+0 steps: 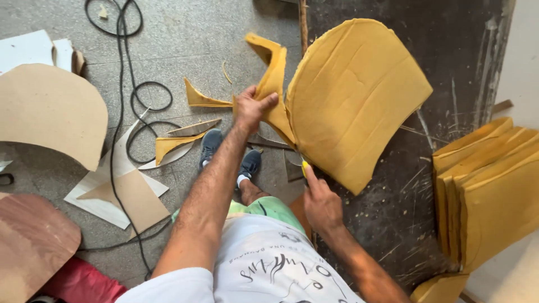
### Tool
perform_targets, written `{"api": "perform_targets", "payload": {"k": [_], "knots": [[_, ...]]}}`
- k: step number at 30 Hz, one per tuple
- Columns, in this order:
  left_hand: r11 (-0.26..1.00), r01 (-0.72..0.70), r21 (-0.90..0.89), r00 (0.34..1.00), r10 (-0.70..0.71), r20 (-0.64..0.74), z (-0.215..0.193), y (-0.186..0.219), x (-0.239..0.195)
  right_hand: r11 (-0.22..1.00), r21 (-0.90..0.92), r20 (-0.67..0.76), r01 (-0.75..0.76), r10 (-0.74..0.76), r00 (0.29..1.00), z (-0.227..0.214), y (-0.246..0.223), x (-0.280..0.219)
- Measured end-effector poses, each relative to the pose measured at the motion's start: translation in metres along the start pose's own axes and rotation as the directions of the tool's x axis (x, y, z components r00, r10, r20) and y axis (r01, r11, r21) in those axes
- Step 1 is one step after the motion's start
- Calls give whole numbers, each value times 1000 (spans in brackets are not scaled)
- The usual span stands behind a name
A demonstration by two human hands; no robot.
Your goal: Cutting out shapes from foam sheets using a utility knife for furniture reupholstery.
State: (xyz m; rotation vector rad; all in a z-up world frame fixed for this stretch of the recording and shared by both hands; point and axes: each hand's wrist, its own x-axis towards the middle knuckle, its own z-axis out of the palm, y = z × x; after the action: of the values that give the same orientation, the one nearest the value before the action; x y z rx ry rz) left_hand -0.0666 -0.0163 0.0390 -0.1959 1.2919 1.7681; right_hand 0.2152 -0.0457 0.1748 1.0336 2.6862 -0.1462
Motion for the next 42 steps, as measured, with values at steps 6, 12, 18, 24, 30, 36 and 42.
{"api": "perform_targets", "payload": {"k": [6,12,18,24,30,36,42], "knots": [[987,65,-144,998,-64,11,-24,-41,15,1000,-18,105,0,2,995,-48,-3,-5],[962,121,-245,992,-112,50,-39,-64,15,998,-21,-98,56,-58,993,-16,-23,90],[989,74,-127,997,-70,33,-21,-24,-17,979,-144,-81,148,-161,984,-11,8,11],[990,136,-29,988,-134,73,-36,-69,-12,988,12,-97,153,-151,984,-37,24,-15],[985,165,-51,983,-160,90,-24,-17,-52,969,-124,-114,215,-229,967,2,5,39],[996,77,52,996,-75,-38,-59,-80,-9,963,-192,-85,191,-210,974,5,33,-18],[996,-35,77,984,48,-170,-81,-17,8,991,10,-51,133,-132,990,-11,74,-88]]}}
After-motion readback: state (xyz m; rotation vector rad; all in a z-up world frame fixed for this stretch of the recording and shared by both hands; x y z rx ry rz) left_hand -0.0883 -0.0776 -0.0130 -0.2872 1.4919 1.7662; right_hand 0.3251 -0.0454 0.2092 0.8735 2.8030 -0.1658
